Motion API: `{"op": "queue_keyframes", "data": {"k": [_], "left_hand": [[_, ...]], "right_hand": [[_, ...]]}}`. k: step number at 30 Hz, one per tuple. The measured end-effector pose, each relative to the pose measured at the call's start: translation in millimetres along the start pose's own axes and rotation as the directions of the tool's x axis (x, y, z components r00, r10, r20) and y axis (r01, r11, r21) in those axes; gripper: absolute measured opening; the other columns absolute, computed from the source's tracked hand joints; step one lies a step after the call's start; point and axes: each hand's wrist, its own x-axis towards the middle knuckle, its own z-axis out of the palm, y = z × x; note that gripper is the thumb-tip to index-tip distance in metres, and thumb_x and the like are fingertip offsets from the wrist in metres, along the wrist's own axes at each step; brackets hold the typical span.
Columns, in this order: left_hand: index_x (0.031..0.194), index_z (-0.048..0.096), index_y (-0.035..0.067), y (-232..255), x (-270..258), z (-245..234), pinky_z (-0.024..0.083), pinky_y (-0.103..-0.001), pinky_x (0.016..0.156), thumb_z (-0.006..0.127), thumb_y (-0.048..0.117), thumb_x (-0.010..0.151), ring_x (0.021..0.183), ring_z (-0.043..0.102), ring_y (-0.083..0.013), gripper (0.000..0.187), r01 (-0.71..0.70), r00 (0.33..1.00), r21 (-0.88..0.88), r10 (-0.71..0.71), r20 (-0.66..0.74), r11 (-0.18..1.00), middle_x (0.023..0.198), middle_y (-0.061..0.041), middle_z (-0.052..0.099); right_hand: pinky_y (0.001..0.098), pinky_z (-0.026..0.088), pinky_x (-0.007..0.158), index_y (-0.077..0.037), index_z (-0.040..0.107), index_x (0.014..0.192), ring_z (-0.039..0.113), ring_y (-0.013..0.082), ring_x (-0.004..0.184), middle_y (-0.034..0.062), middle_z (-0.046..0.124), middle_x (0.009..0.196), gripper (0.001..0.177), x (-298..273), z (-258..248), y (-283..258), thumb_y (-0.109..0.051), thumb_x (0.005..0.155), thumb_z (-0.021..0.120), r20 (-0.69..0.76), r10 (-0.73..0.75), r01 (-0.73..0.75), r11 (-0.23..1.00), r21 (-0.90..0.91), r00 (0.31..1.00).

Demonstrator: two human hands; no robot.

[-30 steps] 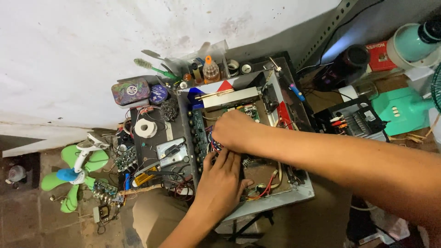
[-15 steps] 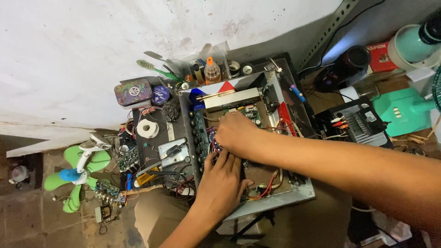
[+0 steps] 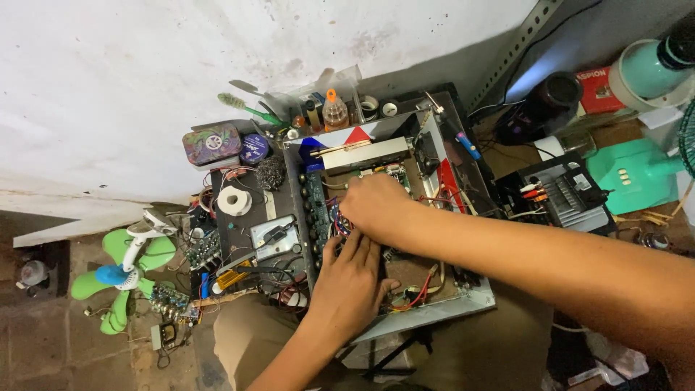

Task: The person works on an open electronic device, using a screwdriver to tighten screws on the circuit board and adjusting various wires and components within the metal casing.

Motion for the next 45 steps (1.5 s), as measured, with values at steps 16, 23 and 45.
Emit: {"op": "queue_keyframes", "data": {"k": [16, 23, 45], "left_hand": [[0.147, 0.047, -0.01, 1.1, -0.1, -2.9, 0.03, -0.054, 0.112, 0.07, 0.051, 0.092, 0.143, 0.042, -0.0367, 0.085, 0.003, 1.0, -0.016, -0.003, -0.017, 1.0, 0.143, -0.022, 0.059], [0.145, 0.049, -0.009, 1.1, -0.4, -2.2, 0.028, -0.055, 0.114, 0.066, 0.051, 0.095, 0.143, 0.043, -0.0374, 0.08, 0.014, 1.0, -0.023, -0.014, 0.01, 1.0, 0.143, -0.022, 0.059], [0.148, 0.048, -0.008, -0.2, 1.1, -9.3, 0.031, -0.056, 0.11, 0.065, 0.05, 0.097, 0.142, 0.043, -0.0364, 0.079, -0.005, 0.999, -0.012, 0.005, 0.039, 1.0, 0.142, -0.022, 0.059]], "right_hand": [[0.0456, 0.052, 0.082, -0.016, 0.075, 0.114, 0.059, 0.032, 0.104, 0.0149, 0.064, 0.118, 0.026, 1.0, -11.0, 7.7, -0.018, 0.102, 0.052, 0.114, -0.03, 0.037, 0.997, -0.063, 0.993], [0.0465, 0.051, 0.083, -0.011, 0.076, 0.104, 0.056, 0.0319, 0.101, 0.0145, 0.064, 0.11, 0.022, -0.2, -4.4, 10.5, -0.017, 0.102, 0.054, 0.003, -0.064, 0.064, 0.998, 0.002, 0.998], [0.0482, 0.056, 0.064, 0.002, 0.063, 0.099, 0.064, 0.0352, 0.077, 0.021, 0.057, 0.105, 0.007, -6.6, 15.3, 20.1, 0.002, 0.097, 0.056, -0.131, -0.01, 0.055, 0.937, 0.344, 0.991]]}}
